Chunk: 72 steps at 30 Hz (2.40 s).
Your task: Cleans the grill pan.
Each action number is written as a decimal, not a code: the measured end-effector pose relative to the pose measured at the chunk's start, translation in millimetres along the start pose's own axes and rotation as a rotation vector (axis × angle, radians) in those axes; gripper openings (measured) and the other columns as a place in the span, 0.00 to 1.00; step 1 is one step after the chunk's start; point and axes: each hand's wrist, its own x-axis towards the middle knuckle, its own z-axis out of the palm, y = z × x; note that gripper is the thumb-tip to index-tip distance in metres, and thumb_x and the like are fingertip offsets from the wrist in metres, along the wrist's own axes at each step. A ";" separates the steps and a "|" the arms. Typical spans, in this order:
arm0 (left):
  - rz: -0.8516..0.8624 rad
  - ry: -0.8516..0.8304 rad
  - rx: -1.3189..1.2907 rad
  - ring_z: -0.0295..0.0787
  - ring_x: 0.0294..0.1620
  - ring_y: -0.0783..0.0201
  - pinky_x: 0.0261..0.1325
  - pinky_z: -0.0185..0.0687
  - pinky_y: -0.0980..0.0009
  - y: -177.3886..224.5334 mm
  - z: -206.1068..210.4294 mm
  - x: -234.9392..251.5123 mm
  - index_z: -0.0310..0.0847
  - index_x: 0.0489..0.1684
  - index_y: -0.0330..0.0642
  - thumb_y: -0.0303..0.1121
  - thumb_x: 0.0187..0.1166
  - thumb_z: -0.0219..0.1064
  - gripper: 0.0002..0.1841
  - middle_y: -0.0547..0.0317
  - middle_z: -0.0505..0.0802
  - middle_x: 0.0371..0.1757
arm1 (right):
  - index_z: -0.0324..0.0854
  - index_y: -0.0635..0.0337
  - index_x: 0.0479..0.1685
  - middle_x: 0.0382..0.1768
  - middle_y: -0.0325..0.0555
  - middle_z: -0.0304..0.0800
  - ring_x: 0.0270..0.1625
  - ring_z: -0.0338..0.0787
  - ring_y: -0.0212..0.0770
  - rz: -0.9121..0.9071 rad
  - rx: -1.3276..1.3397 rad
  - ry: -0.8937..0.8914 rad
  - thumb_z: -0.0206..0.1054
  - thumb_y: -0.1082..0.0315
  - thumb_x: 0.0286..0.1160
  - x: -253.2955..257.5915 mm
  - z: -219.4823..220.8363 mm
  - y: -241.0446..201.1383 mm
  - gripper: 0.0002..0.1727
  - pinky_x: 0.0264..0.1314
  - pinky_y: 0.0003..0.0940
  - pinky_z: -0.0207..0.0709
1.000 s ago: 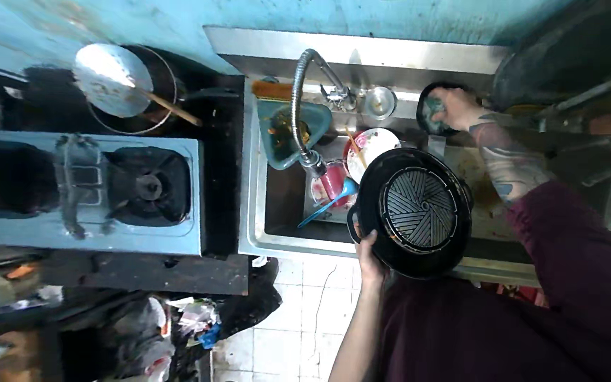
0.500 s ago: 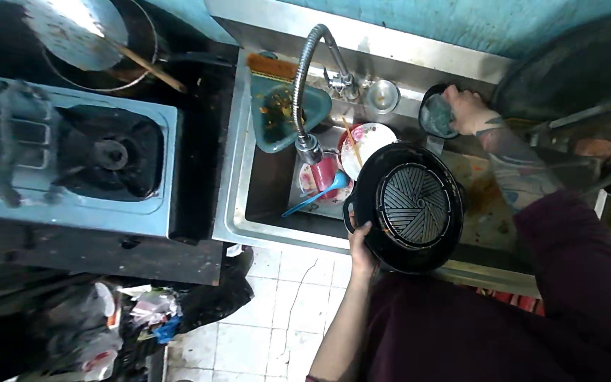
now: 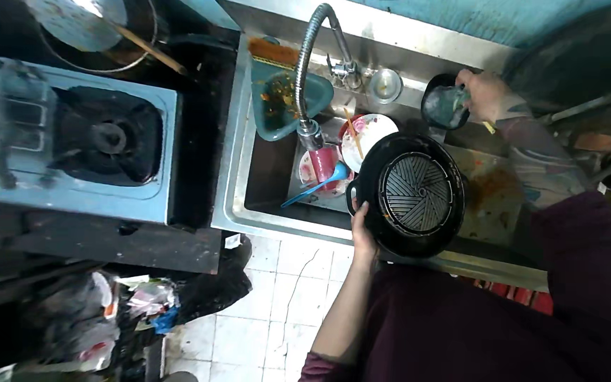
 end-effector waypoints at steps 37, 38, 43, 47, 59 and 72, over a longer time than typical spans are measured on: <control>0.096 -0.334 0.187 0.87 0.68 0.67 0.65 0.88 0.56 50.1 57.2 -8.2 0.72 0.81 0.70 0.75 0.82 0.34 0.38 0.68 0.89 0.69 | 0.91 0.56 0.56 0.52 0.44 0.96 0.57 0.94 0.39 -0.240 0.683 0.235 0.72 0.59 0.79 -66.8 32.3 -105.7 0.14 0.70 0.45 0.85; 0.095 -0.344 0.218 0.87 0.67 0.68 0.65 0.88 0.56 51.2 59.1 -7.4 0.72 0.80 0.71 0.75 0.82 0.33 0.38 0.70 0.89 0.69 | 0.91 0.56 0.55 0.51 0.44 0.96 0.56 0.94 0.38 -0.363 0.666 0.202 0.72 0.61 0.78 -76.3 27.5 -120.7 0.13 0.70 0.45 0.85; 0.090 -0.356 0.219 0.87 0.67 0.70 0.64 0.88 0.60 58.2 72.8 -5.4 0.73 0.79 0.71 0.76 0.81 0.34 0.37 0.71 0.90 0.68 | 0.91 0.55 0.58 0.59 0.43 0.93 0.68 0.88 0.42 -0.443 0.285 -0.283 0.65 0.70 0.85 -123.4 -45.5 -175.3 0.12 0.79 0.46 0.73; 0.129 -0.338 0.201 0.83 0.73 0.67 0.70 0.85 0.55 61.3 75.5 -10.3 0.67 0.85 0.71 0.73 0.83 0.37 0.36 0.69 0.86 0.75 | 0.94 0.53 0.46 0.46 0.48 0.96 0.55 0.93 0.51 -0.482 0.387 0.333 0.71 0.60 0.78 -71.9 -3.6 -84.3 0.09 0.67 0.57 0.82; 0.348 -0.327 0.102 0.80 0.77 0.64 0.77 0.79 0.53 70.5 76.9 7.2 0.68 0.84 0.61 0.67 0.88 0.33 0.35 0.63 0.85 0.76 | 0.90 0.56 0.58 0.55 0.52 0.92 0.65 0.86 0.58 -0.271 0.242 0.043 0.69 0.66 0.80 -172.6 93.4 14.0 0.12 0.72 0.57 0.78; 0.137 -0.398 0.201 0.85 0.69 0.70 0.69 0.86 0.60 56.9 90.7 -5.8 0.72 0.79 0.67 0.70 0.86 0.32 0.35 0.70 0.89 0.69 | 0.96 0.47 0.42 0.43 0.38 0.97 0.53 0.93 0.40 -0.619 0.516 0.164 0.73 0.61 0.76 -95.4 1.7 -121.3 0.06 0.67 0.52 0.83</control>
